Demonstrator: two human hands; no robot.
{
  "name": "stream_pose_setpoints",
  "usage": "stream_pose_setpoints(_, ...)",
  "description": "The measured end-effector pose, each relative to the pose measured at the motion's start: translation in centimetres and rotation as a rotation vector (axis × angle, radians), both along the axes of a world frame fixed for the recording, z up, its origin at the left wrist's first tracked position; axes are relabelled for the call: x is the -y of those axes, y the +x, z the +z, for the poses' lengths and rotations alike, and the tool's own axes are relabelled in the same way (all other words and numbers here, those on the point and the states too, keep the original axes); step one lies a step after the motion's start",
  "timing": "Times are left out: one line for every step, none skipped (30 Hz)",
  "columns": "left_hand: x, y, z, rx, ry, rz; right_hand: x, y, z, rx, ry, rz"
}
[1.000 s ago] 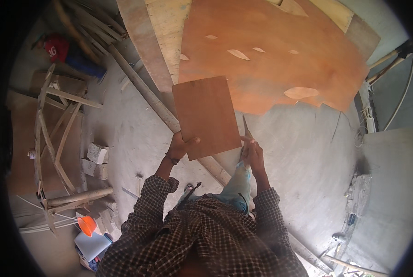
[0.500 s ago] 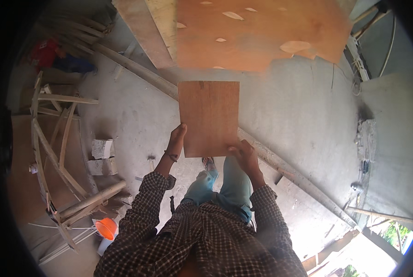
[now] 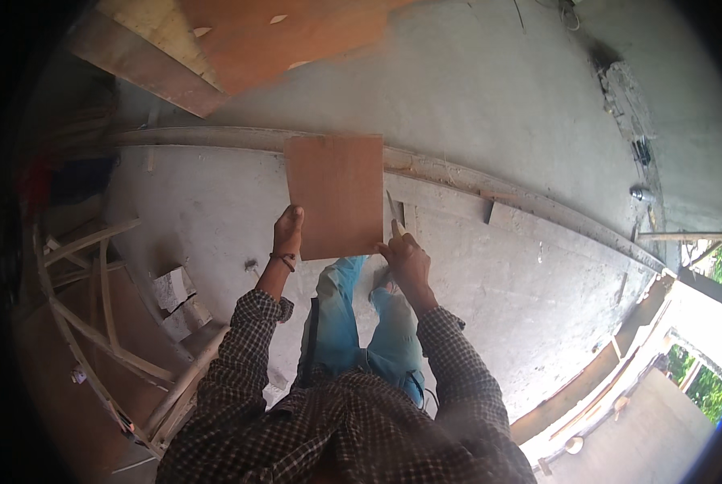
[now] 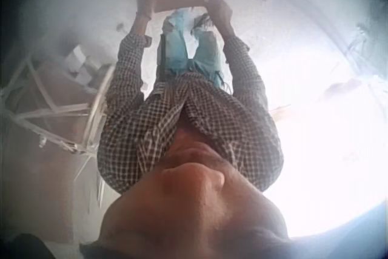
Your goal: The person measures and marks a piece of wood using a ruler and pencil, then cuts it with a hand saw. The person repeats the process on another piece of wood.
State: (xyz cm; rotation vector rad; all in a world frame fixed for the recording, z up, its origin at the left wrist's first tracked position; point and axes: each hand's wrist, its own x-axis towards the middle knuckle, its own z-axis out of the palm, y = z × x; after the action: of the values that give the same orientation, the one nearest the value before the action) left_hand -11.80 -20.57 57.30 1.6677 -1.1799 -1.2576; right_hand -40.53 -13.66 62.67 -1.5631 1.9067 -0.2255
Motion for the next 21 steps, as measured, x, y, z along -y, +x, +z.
stream_pose_setpoints(-0.6,0.0,-1.8,0.059,0.025,-0.007,-1.9,-0.6,-1.0,0.008,-0.001,-0.078)
stream_pose_setpoints(-2.2,0.2,-3.3,0.166,-0.024,0.029,-4.4,-1.2,-1.9,0.014,-0.002,-0.154)
stream_pose_setpoints(-3.4,1.3,-5.2,0.215,0.020,0.003,-6.6,-1.8,-3.0,0.029,-0.009,-0.217)
stream_pose_setpoints(-4.5,2.8,-7.6,0.261,0.067,-0.020,-9.4,-3.5,-4.4,-0.001,-0.067,-0.113)
stream_pose_setpoints(-5.0,3.6,-9.6,0.307,0.111,-0.046,-11.6,-4.6,-5.5,0.028,-0.004,-0.256)
stream_pose_setpoints(-5.2,3.7,-10.2,0.393,0.128,-0.101,-14.2,-5.7,-6.6,0.056,0.066,-0.400)
stream_pose_setpoints(-5.5,4.4,-11.7,0.414,0.121,-0.179,-16.8,-7.1,-7.8,0.041,0.033,-0.350)
stream_pose_setpoints(-5.3,5.4,-13.4,0.433,0.107,-0.257,-18.8,-7.9,-9.0,0.072,-0.173,-0.394)
stream_pose_setpoints(-5.2,6.2,-15.2,0.449,0.097,-0.328,-19.8,-8.2,-8.9,0.059,-0.224,-0.415)
stream_pose_setpoints(-4.9,6.5,-16.6,0.446,0.057,-0.319,-19.8,-8.0,-7.6,-0.002,-0.134,-0.441)
stream_pose_setpoints(-4.3,6.6,-17.9,0.438,0.016,-0.307,-20.1,-8.1,-7.3,-0.026,-0.085,-0.506)
stream_pose_setpoints(-3.5,6.7,-19.4,0.424,-0.027,-0.293,-21.2,-8.0,-8.0,-0.083,-0.076,-0.527)
stream_pose_setpoints(-2.4,6.7,-21.4,0.372,0.019,-0.307,-21.9,-7.8,-9.9,-0.133,-0.063,-0.549)
stream_pose_setpoints(-1.2,6.8,-23.5,0.319,0.066,-0.319,-21.8,-7.4,-12.2,-0.166,-0.153,-0.507)
stream_pose_setpoints(-0.8,7.1,-26.1,0.266,0.128,-0.321,-21.6,-6.9,-14.8,-0.196,-0.231,-0.452)
stream_pose_setpoints(0.2,7.6,-29.2,0.237,0.120,-0.312,-21.0,-6.2,-18.3,-0.213,-0.320,-0.399)
stream_pose_setpoints(0.6,8.3,-32.4,0.211,0.120,-0.295,-20.3,-5.4,-22.1,-0.229,-0.268,-0.360)
stream_pose_setpoints(0.4,9.5,-35.5,0.191,0.125,-0.273,-19.3,-4.5,-26.2,-0.238,-0.212,-0.314)
stream_pose_setpoints(1.9,9.3,-37.7,0.168,0.125,-0.267,-17.6,-4.0,-29.7,-0.263,-0.193,-0.288)
stream_pose_setpoints(3.2,9.4,-39.9,0.149,0.128,-0.258,-15.9,-3.2,-33.0,-0.278,-0.196,-0.290)
stream_pose_setpoints(3.8,10.2,-42.9,0.144,0.143,-0.236,-14.0,-2.6,-38.0,-0.299,-0.252,-0.205)
